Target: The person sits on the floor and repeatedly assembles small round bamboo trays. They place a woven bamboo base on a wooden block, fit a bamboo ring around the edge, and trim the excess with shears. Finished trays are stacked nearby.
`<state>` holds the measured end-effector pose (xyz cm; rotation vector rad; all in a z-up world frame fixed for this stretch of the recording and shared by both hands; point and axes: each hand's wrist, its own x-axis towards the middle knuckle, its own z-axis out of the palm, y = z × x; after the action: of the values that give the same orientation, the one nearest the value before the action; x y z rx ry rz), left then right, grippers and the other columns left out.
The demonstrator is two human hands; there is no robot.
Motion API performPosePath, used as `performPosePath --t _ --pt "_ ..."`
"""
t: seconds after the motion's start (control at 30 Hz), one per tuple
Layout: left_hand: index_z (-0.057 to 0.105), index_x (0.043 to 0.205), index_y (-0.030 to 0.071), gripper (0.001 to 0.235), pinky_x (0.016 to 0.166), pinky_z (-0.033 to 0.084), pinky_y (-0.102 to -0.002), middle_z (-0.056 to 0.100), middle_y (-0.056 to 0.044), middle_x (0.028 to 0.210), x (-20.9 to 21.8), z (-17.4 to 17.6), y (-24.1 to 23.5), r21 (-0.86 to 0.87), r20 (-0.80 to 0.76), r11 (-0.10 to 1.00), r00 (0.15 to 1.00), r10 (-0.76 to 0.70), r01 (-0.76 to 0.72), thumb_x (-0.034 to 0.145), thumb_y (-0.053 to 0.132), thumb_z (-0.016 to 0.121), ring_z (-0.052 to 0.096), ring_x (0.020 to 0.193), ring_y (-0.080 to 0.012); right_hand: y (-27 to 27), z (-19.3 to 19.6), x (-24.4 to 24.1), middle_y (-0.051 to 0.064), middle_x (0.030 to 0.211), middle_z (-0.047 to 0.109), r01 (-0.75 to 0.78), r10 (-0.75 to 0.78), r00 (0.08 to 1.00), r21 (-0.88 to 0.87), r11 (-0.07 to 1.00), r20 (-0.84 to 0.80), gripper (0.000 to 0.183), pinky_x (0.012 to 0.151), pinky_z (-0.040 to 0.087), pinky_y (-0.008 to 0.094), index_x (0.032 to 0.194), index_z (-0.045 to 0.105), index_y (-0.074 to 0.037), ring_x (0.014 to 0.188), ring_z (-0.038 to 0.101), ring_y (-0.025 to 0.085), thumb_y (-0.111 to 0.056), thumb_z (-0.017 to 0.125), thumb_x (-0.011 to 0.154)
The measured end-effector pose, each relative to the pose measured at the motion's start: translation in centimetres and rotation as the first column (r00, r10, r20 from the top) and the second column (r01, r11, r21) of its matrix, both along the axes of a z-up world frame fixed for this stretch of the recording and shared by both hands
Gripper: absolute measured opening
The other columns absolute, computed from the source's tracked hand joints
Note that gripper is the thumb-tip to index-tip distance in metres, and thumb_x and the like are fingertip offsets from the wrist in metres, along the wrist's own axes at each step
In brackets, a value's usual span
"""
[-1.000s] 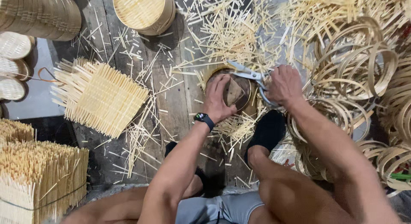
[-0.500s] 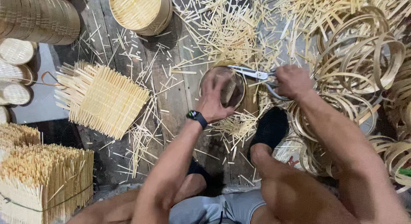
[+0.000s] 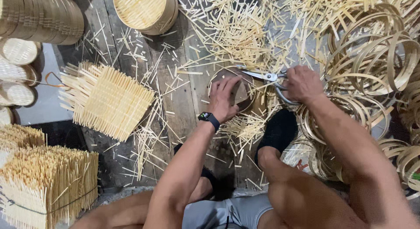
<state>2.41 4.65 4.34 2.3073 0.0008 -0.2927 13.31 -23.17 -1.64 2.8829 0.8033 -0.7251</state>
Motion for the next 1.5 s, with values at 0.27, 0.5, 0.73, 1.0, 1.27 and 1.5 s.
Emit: performPosePath --t 0.27,0.5,0.73,1.0,1.27,1.5 --pt "0.057 0.135 0.023 0.084 0.11 0.042 -0.044 0.059 -0.002 0.138 1.6 -0.2 0.8 0.01 0.035 0.978 0.978 -0.208 0.208 0.057 0.006 0.083 0.049 0.122 -0.0361 0.1 0.1 0.3 0.007 0.081 0.061 0.031 -0.046 0.985 -0.091 0.995 -0.169 0.038 0.063 0.054 0.035 0.101 0.068 -0.011 0.071 0.058 0.019 -0.049 0.064 0.095" --pt "0.055 0.139 0.012 0.081 0.101 0.04 -0.049 0.058 -0.018 0.135 2.6 -3.7 3.0 -0.224 0.016 0.975 1.0 -0.009 0.013 0.07 0.037 0.089 0.055 0.124 -0.0377 -4.3 -5.6 0.7 0.017 0.104 0.061 0.64 -0.629 0.764 0.04 0.768 -0.142 0.039 0.088 0.053 0.044 0.1 0.068 -0.003 0.097 0.059 0.03 -0.041 0.073 0.093" --pt "0.079 0.112 0.012 0.034 0.085 0.055 -0.037 0.077 -0.013 0.103 5.7 -8.5 4.0 -0.015 -0.258 0.943 0.913 0.317 -0.332 0.09 0.038 0.076 0.072 0.094 -0.0258 -0.8 -4.2 -2.1 0.023 0.127 0.057 0.678 -0.639 0.735 0.271 0.684 -0.225 0.066 0.11 0.041 0.051 0.128 0.058 0.004 0.119 0.053 0.035 -0.021 0.086 0.074" --pt "0.084 0.102 0.015 0.023 0.076 0.051 -0.035 0.069 -0.008 0.085 5.6 -9.1 1.4 -0.147 -0.21 0.951 0.949 0.237 -0.27 0.083 0.029 0.082 0.065 0.084 -0.0236 5.3 0.2 -5.0 0.007 0.079 0.075 0.869 -0.421 0.474 0.332 0.367 -0.774 0.022 0.062 0.052 0.032 0.095 0.078 0.0 0.068 0.065 0.014 -0.02 0.083 0.086" --pt "0.08 0.101 0.01 0.015 0.08 0.051 -0.041 0.073 -0.012 0.092 3.9 -13.1 4.0 -0.028 0.067 0.914 0.912 0.405 -0.404 0.1 0.024 0.076 0.067 0.088 -0.029 5.9 0.7 -5.4 0.014 0.076 0.075 0.786 -0.529 0.606 0.348 0.511 -0.594 0.025 0.058 0.055 0.029 0.091 0.076 0.002 0.066 0.072 0.015 -0.021 0.084 0.089" --pt "0.08 0.099 0.004 0.025 0.079 0.056 -0.032 0.078 -0.007 0.093 -5.1 -12.5 6.1 -0.172 -0.505 0.654 0.636 0.584 -0.737 0.084 0.023 0.081 0.071 0.085 -0.0176 5.3 0.5 -7.6 0.014 0.084 0.072 0.994 -0.374 0.062 0.025 0.102 -0.925 0.017 0.057 0.062 0.031 0.096 0.066 0.005 0.068 0.072 0.021 -0.011 0.072 0.093"
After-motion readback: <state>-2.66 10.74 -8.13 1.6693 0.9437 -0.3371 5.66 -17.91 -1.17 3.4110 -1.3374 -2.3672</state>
